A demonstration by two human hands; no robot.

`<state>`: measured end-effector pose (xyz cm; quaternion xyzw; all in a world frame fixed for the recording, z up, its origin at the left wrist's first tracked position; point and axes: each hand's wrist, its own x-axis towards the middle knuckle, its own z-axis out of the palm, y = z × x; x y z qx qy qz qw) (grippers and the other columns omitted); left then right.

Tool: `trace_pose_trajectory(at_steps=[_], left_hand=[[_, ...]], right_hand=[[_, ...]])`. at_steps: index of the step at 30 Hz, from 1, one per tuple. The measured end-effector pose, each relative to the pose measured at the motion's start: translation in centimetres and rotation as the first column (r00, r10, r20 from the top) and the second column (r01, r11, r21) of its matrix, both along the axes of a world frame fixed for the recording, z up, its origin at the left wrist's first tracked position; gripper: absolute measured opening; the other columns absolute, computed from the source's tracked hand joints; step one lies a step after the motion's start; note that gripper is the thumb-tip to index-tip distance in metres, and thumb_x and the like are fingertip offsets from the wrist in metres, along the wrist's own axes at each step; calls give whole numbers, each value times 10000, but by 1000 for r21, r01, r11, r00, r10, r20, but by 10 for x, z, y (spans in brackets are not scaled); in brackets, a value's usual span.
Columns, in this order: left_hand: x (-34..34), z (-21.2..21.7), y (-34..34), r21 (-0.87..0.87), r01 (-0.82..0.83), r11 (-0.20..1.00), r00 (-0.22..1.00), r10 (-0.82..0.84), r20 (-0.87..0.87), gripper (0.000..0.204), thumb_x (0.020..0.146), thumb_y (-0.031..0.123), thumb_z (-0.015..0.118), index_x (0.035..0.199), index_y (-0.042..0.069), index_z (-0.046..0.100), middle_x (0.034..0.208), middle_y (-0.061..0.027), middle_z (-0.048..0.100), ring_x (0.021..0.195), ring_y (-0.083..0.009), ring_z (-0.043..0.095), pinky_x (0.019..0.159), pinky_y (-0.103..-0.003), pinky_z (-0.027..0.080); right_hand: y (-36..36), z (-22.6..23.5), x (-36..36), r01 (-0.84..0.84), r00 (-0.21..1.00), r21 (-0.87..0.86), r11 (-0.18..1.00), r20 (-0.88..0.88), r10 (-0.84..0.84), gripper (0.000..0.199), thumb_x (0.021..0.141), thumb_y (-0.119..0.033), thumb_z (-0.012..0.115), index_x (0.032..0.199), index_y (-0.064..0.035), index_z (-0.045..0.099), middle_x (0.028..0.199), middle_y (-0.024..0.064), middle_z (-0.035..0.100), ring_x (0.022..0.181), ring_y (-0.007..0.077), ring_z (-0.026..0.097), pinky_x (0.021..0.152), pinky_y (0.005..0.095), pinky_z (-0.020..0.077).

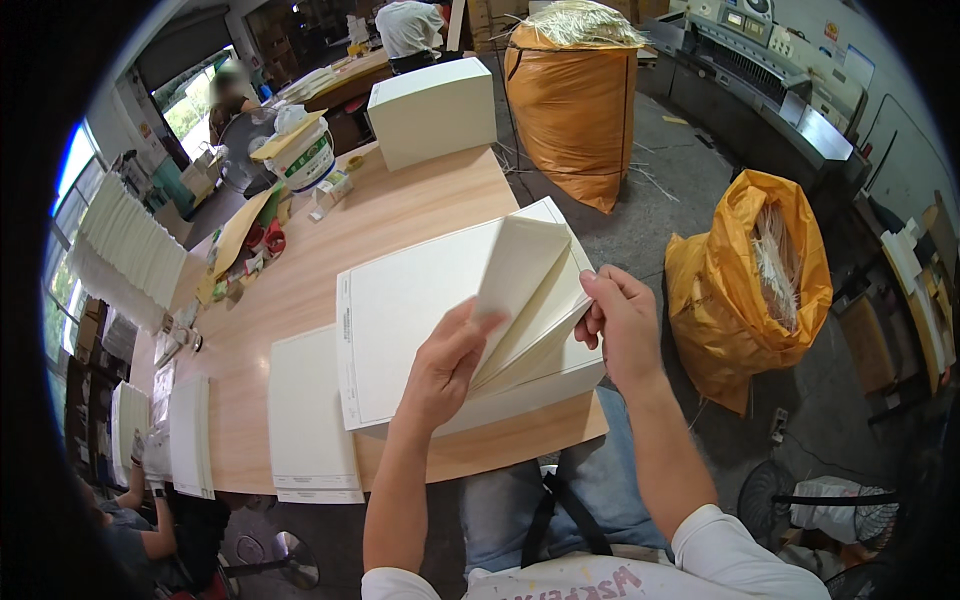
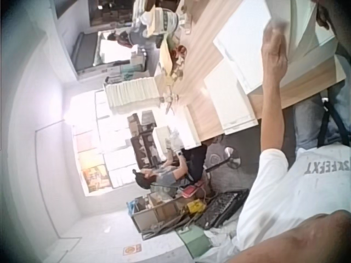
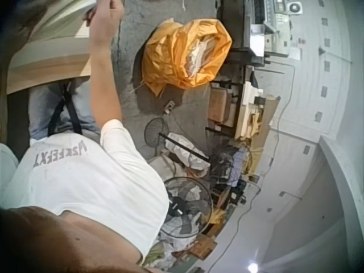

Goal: The person repeatedly picks up white rectangular paper blocks from a table, opens them to flip through the pages, and places them back down. The action is performed one at a time in a repetitive loop.

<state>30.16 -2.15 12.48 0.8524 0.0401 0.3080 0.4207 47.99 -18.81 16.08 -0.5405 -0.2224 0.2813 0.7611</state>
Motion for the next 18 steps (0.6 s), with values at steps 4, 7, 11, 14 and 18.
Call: trace_pose_trajectory(at_steps=[4, 7, 11, 14, 18], left_hand=[[3, 5, -7, 81, 48, 996, 999, -49, 11, 578, 805, 18, 901, 1347, 120, 725, 1461, -144, 653, 1337, -331, 621, 1083, -432, 547], [1, -2, -1, 54, 40, 998, 999, -40, 0, 680, 745, 33, 949, 1374, 142, 716, 1452, -134, 659, 1316, -341, 641, 1067, -437, 558], [2, -3, -1, 63, 9, 998, 1000, -11, 27, 627, 854, -31, 852, 1434, 144, 688, 1503, -150, 629, 1323, -348, 645, 1076, -421, 546], [1, -7, -3, -113, -49, 992, 998, 54, 45, 612, 898, -59, 787, 1463, 146, 672, 1545, -162, 598, 1346, -343, 631, 1079, -412, 540], [4, 0, -1, 159, 63, 985, 998, -67, 19, 592, 825, 3, 878, 1376, 150, 719, 1524, -151, 604, 1326, -343, 627, 1042, -436, 571]], right_hand=[[4, 2, -3, 2, 996, 88, 996, -84, 5, 386, 1059, -211, 665, 723, -129, 495, 621, -1, 546, 534, 114, 611, 471, 254, 436], [3, -2, -1, -23, 997, 89, 996, -73, 29, 394, 1073, -252, 666, 724, -111, 549, 635, -15, 558, 564, 105, 627, 493, 266, 438], [0, -9, 3, 43, 980, -20, 999, 195, -38, 375, 1067, -247, 673, 737, -114, 555, 633, -15, 562, 564, 103, 626, 493, 265, 439], [3, -12, 1, 136, 903, -118, 984, 423, -75, 360, 1064, -242, 675, 748, -114, 559, 635, -11, 571, 567, 104, 631, 495, 262, 441], [2, -1, 1, -31, 997, 102, 994, -68, 38, 352, 1069, -220, 665, 755, -115, 545, 646, -1, 584, 556, 117, 634, 490, 259, 440]])
